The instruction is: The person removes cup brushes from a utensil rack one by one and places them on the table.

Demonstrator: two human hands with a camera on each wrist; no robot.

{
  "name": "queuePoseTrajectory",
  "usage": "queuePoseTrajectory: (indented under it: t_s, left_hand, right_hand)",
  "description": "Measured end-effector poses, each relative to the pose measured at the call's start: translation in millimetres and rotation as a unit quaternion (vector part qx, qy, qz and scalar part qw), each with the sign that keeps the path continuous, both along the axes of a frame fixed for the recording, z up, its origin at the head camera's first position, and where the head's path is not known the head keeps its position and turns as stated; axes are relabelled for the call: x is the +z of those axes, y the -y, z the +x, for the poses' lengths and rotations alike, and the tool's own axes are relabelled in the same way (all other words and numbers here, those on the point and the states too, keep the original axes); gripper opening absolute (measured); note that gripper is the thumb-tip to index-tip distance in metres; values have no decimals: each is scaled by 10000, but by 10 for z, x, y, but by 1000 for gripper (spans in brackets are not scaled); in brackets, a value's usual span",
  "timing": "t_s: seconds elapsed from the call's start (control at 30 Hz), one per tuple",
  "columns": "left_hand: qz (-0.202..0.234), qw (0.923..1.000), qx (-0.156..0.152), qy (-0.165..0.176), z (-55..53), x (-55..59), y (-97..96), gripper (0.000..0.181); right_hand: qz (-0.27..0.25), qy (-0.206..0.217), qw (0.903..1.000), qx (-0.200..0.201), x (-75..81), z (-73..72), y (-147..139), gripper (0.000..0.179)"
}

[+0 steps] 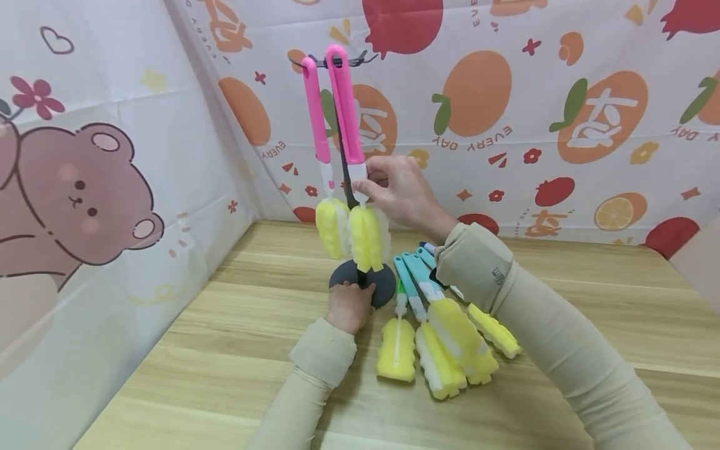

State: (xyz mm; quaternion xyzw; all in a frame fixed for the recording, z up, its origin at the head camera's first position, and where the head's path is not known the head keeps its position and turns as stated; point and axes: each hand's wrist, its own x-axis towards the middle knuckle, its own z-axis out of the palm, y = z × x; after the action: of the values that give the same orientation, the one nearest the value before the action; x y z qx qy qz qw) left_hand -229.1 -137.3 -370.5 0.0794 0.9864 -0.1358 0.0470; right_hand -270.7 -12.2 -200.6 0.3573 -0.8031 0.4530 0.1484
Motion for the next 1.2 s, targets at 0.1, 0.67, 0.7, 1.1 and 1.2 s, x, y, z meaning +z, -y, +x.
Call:
queuePoseTrajectory:
  t_s: [0.1, 0.67, 0.7, 1.1, 1.2]
  left_hand:
    - [43, 10000, 10, 56, -11, 0, -1, 48]
    - [131, 9999, -16, -41, 9, 4, -3, 47]
    - [133, 9999, -15, -42, 10, 10, -3, 47]
    - [140, 9999, 34, 60, -3, 21, -13, 47]
    - [118, 9999, 36, 72, -8, 14, -13, 47]
  right_hand:
    - [-8, -15, 10000, -41, -6, -18, -43, 17]
    - [105, 168, 9998, -63, -96, -81, -224, 10]
    - [123, 188, 9997, -91, -101, -85, -235, 11]
    - [138, 483, 9983, -286, -109, -122, -311, 18]
    - [147, 519, 9982, -280, -116, -126, -331, 17]
